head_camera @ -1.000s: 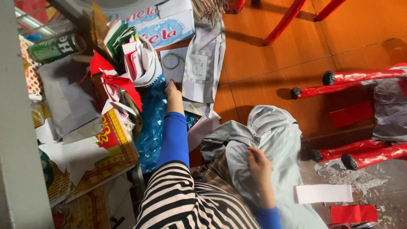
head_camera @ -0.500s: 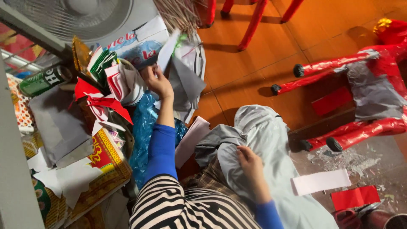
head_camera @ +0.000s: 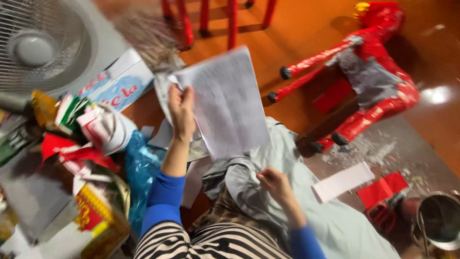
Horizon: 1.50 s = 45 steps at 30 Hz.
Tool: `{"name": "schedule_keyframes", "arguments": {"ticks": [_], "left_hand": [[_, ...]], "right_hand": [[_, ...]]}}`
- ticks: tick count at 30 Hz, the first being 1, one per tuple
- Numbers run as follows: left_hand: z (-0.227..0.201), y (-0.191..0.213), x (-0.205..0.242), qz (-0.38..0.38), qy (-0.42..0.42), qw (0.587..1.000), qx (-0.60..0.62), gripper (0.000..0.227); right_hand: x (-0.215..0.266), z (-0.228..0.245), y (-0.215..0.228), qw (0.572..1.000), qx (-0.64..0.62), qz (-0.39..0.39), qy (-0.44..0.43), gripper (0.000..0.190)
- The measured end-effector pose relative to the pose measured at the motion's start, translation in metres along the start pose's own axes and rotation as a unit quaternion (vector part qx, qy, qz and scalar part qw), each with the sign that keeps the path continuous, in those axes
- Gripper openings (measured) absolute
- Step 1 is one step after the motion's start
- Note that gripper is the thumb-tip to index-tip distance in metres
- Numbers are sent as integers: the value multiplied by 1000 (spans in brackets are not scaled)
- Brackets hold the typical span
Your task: Cutting paper and applying it to decorate paper-based horse figurines and woven structures.
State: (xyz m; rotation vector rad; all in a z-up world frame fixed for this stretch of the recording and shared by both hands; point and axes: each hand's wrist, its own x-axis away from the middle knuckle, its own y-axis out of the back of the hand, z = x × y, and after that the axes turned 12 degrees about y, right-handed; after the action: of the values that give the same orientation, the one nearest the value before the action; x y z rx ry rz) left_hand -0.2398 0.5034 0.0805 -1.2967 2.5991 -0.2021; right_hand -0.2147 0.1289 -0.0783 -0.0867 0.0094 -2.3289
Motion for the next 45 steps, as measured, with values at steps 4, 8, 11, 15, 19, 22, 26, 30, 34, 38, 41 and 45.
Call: {"name": "schedule_keyframes", "arguments": {"ticks": [4, 8, 11, 15, 19, 22, 26, 30, 34, 38, 41, 45], "left_hand": [[83, -43, 28, 150, 170, 964, 137, 28], [139, -63, 60, 215, 310, 917, 127, 38], [155, -70, 74, 237, 345, 903, 102, 49], [159, -65, 83, 220, 387, 893, 62, 55], [154, -59, 78, 239, 386, 890, 35, 54], [136, -56, 79, 255, 383, 888, 9, 51], [139, -66, 70, 244, 396, 885, -15, 52], [153, -49, 69, 236, 395, 887, -27, 52], [152, -52, 71, 244, 398, 884, -33, 53], [163, -42, 66, 245, 407, 880, -23, 55], [161, -39, 68, 246, 411, 878, -24, 54], [152, -40, 68, 242, 410, 879, -32, 53]], "right_hand": [[20, 70, 44, 978, 192, -68, 52, 30], [76, 201, 90, 845, 339, -293, 292, 22], [124, 229, 131, 713, 325, -471, 406, 17], [133, 224, 244, 554, 307, -551, 544, 41], [75, 180, 349, 677, 347, -538, 363, 42], [60, 96, 406, 800, 256, -542, 3, 40], [54, 45, 397, 750, 492, -421, -132, 58], [52, 97, 354, 776, 447, -397, -202, 64], [63, 138, 358, 758, 474, -408, -186, 65], [84, 187, 357, 751, 466, -451, -124, 67], [99, 231, 350, 752, 439, -491, -26, 64], [108, 262, 342, 712, 428, -551, 74, 60]]}}
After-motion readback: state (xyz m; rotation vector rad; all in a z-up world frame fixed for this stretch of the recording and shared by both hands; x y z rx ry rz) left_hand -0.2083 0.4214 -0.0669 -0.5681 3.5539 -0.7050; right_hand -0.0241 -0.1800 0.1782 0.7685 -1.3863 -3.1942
